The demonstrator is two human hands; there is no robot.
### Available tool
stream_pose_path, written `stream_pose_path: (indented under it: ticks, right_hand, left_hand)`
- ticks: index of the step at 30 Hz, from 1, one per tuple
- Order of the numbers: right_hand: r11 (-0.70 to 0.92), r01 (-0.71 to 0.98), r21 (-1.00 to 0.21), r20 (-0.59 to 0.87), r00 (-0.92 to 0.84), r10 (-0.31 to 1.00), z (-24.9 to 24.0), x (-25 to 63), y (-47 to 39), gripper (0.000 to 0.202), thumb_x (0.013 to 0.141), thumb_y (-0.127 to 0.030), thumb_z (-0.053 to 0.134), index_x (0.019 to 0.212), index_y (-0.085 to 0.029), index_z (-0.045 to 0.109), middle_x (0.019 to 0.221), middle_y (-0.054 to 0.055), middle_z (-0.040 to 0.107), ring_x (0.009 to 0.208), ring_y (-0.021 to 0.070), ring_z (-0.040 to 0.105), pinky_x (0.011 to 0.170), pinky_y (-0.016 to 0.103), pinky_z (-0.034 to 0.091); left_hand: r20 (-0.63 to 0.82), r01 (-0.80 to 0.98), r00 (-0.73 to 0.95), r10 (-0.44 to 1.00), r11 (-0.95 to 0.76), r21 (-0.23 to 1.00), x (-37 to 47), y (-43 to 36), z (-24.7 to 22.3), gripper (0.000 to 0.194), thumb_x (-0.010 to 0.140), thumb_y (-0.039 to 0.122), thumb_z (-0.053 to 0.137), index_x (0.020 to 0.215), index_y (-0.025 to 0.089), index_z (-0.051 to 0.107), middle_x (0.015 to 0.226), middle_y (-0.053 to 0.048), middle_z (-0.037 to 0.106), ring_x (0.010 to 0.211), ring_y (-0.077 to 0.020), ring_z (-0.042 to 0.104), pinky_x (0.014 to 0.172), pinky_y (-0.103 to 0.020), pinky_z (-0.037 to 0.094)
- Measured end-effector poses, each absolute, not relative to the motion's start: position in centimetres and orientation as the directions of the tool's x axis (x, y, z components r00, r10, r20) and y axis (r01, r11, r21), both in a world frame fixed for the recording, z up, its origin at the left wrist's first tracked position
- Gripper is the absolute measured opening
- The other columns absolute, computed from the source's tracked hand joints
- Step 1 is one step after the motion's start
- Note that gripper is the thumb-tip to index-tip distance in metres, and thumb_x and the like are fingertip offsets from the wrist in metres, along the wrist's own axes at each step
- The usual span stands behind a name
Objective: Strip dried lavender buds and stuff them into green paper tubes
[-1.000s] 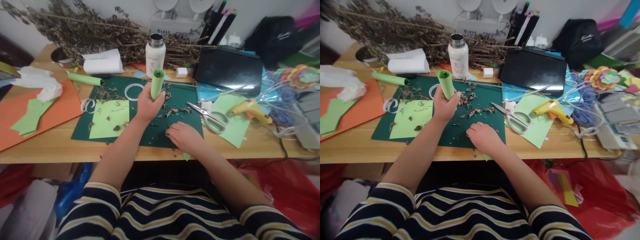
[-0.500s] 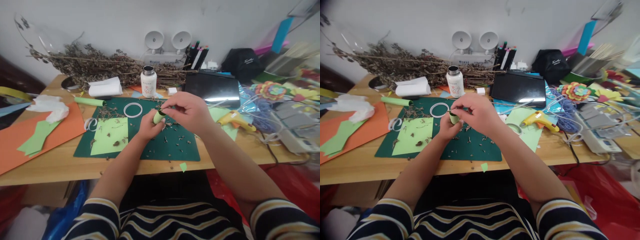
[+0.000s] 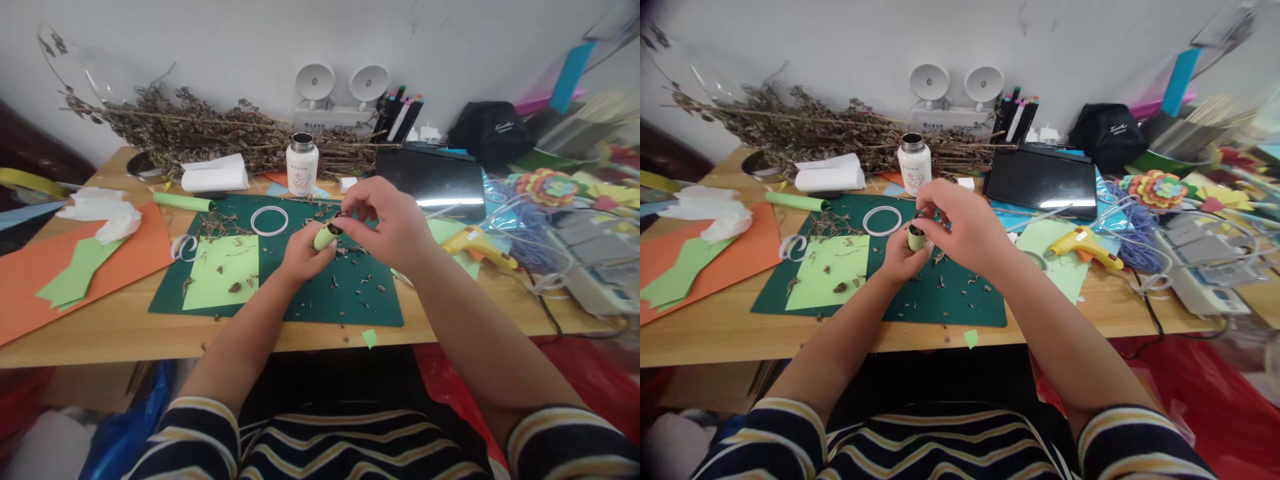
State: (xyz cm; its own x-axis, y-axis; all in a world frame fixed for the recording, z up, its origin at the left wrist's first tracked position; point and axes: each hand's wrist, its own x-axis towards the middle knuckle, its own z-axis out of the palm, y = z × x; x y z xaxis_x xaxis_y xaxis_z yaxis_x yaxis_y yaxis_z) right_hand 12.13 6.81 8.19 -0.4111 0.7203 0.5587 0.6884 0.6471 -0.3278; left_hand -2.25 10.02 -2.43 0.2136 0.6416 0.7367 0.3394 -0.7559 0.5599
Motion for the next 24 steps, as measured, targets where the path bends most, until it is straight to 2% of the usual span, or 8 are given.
stream_pose_path:
  ticks: [3, 7, 11, 14, 17, 24]
  right_hand:
    - [0.688, 0.671, -0.276, 0.554, -0.474, 0.684, 8.4, 12.3, 6.9, 0.011, 0.080, -0.027, 0.052, 0.075, -0.020, 0.057, 0.075, 0.001, 0.058, 0.070, 0.0124, 0.052, 0.065, 0.027, 0.043]
    - [0.737, 0.628, -0.252, 0.531, -0.547, 0.647, 8.7, 12.5, 7.1, 0.020, 0.083, -0.031, 0.047, 0.073, -0.020, 0.060, 0.078, 0.002, 0.058, 0.079, 0.0148, 0.053, 0.072, 0.030, 0.043]
    - [0.776, 0.583, -0.240, 0.467, -0.631, 0.619, 8.5, 12.8, 7.1, 0.035, 0.086, -0.044, 0.039, 0.080, -0.021, 0.065, 0.100, 0.006, 0.058, 0.096, 0.0186, 0.051, 0.085, 0.037, 0.040]
    - [0.778, 0.581, -0.238, 0.393, -0.675, 0.625, 8.4, 13.0, 6.8, 0.050, 0.085, -0.056, 0.031, 0.082, -0.020, 0.066, 0.122, 0.008, 0.050, 0.113, 0.0246, 0.043, 0.094, 0.045, 0.035]
    - [0.759, 0.613, -0.218, 0.347, -0.678, 0.648, 8.9, 13.3, 6.4, 0.057, 0.083, -0.062, 0.029, 0.081, -0.019, 0.066, 0.131, 0.008, 0.044, 0.120, 0.0287, 0.038, 0.096, 0.050, 0.031]
    - [0.746, 0.629, -0.217, 0.500, -0.585, 0.639, 10.4, 14.2, 5.8, 0.050, 0.086, -0.056, 0.028, 0.090, -0.024, 0.067, 0.128, 0.002, 0.046, 0.117, 0.0249, 0.043, 0.093, 0.046, 0.037]
  left_hand:
    - [0.754, 0.334, 0.200, 0.626, -0.767, 0.548, -2.2, 10.1, -2.5, 0.007, 0.071, 0.024, 0.052, 0.069, 0.019, 0.048, 0.058, 0.003, 0.050, 0.052, -0.0091, 0.044, 0.047, -0.022, 0.033]
    - [0.746, 0.311, 0.180, 0.641, -0.757, 0.575, -2.3, 10.1, -2.5, 0.007, 0.071, 0.024, 0.052, 0.070, 0.019, 0.047, 0.057, 0.004, 0.048, 0.052, -0.0087, 0.044, 0.047, -0.021, 0.033]
    - [0.732, 0.339, 0.201, 0.652, -0.747, 0.572, -2.4, 9.9, -2.1, 0.011, 0.072, 0.030, 0.050, 0.069, 0.019, 0.047, 0.059, 0.002, 0.049, 0.052, -0.0097, 0.044, 0.049, -0.022, 0.035]
    - [0.717, 0.349, 0.215, 0.664, -0.737, 0.578, -2.5, 9.6, -1.9, 0.014, 0.072, 0.032, 0.051, 0.068, 0.019, 0.046, 0.059, 0.001, 0.052, 0.053, -0.0106, 0.046, 0.049, -0.023, 0.036]
    - [0.703, 0.339, 0.231, 0.672, -0.733, 0.590, -2.4, 9.5, -1.8, 0.013, 0.072, 0.031, 0.051, 0.067, 0.019, 0.046, 0.059, 0.001, 0.053, 0.053, -0.0109, 0.048, 0.050, -0.023, 0.037]
    - [0.731, 0.331, 0.202, 0.652, -0.748, 0.575, -2.3, 9.7, -2.1, 0.009, 0.072, 0.028, 0.051, 0.073, 0.019, 0.050, 0.060, 0.002, 0.054, 0.053, -0.0102, 0.048, 0.049, -0.022, 0.037]
